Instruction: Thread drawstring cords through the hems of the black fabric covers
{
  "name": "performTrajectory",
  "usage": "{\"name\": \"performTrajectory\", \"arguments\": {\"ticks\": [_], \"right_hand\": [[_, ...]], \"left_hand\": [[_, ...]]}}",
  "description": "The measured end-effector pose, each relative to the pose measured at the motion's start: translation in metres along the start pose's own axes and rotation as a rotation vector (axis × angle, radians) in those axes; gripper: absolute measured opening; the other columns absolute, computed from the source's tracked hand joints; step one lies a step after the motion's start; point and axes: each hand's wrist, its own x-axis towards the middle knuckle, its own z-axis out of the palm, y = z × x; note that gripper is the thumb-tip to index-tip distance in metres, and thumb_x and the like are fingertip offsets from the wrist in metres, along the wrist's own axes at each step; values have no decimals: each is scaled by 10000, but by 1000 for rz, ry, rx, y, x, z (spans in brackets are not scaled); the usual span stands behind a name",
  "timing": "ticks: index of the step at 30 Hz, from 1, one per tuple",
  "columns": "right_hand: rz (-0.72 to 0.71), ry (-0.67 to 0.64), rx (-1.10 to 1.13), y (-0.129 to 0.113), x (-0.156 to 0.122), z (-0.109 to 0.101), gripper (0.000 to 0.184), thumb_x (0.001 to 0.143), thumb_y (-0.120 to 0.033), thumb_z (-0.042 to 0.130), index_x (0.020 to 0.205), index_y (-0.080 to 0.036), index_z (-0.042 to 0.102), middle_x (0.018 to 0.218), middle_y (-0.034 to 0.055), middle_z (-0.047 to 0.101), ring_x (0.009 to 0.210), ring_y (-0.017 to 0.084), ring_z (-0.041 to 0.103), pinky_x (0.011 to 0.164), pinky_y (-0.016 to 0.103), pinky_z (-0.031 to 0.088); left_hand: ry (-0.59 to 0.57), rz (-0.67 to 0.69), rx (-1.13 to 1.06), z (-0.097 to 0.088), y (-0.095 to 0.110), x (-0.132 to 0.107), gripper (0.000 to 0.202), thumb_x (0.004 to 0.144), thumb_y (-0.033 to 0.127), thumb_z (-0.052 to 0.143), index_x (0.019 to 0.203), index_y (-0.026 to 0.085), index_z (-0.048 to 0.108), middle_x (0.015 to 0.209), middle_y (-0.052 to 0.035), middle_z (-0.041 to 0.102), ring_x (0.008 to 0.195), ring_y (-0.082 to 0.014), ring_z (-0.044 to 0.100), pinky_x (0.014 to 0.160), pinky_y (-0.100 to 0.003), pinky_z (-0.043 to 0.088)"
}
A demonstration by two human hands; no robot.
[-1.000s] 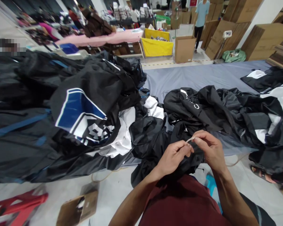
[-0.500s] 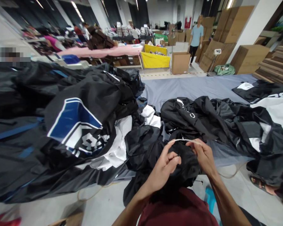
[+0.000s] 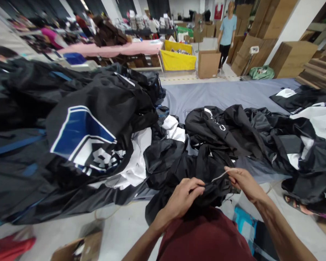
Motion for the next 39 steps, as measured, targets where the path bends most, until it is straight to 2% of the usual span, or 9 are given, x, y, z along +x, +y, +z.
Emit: {"name": "performTrajectory", "arguments": {"ticks": [3,8,15,20,23,25,28,31,39], "right_hand": [[-10,47,65,-7,1,-1,706,837,-848,711,582,-215,529,455,-47,398,485,92,288,527,275,220],[60,-222,105,-13,4,30,608,871,-770,733,693,-200,616,514,-28,525,485,88,296,508,271,179],[52,-300,-81,11,14,60,485,875,-616,801,720,-200,607,597,-41,571,585,104,409,573,246,282],[32,-298,-175,11,9,66,491,853,-616,815,710,-193,612,600,-36,562,588,108,445,565,249,324],[6,-207,-100,-1,6,30,491,910,-665,737,805,-186,727,575,-32,524,541,100,402,510,257,280],[-36,18,84,-13,6,-14,482,916,-680,728,831,-206,744,503,-71,379,471,80,267,450,258,174],[-80,370,447,-34,7,-78,472,949,-590,759,674,-248,585,479,-108,197,438,62,127,419,283,26],[-132,433,650,-47,13,-100,453,1041,-496,694,695,-255,529,525,-101,222,447,61,142,398,280,56],[-376,535,590,-6,54,-3,582,925,-685,758,716,-247,438,558,-100,295,463,80,203,391,236,181]], "left_hand": [[172,32,-184,17,-17,0,236,1046,439,622,1010,244,751,961,-34,788,993,-227,694,937,-328,490],[387,-25,-567,47,-28,8,291,1029,470,654,968,186,674,814,-29,719,788,-182,671,818,-307,508],[347,-15,-422,36,-24,-8,268,1024,444,628,1065,190,705,926,-57,769,872,-208,705,835,-317,507],[371,-79,-330,35,-27,-8,350,1051,480,604,855,201,682,788,-23,726,751,-174,669,745,-284,473],[373,-100,-475,34,-33,-6,399,1086,504,554,861,197,672,799,-24,733,756,-170,670,759,-279,493],[385,-102,-539,31,-36,-6,409,1085,511,566,852,191,671,792,-23,727,743,-165,659,763,-278,501],[358,-91,-555,28,-39,-5,406,1078,499,593,836,183,677,773,-19,716,739,-159,645,778,-275,495],[344,-84,-534,29,-40,-3,391,1071,490,611,842,182,686,768,-13,702,746,-155,630,773,-270,481],[420,-103,-570,37,-36,-5,387,1067,517,614,898,183,713,742,-6,692,718,-158,625,753,-278,483]]}}
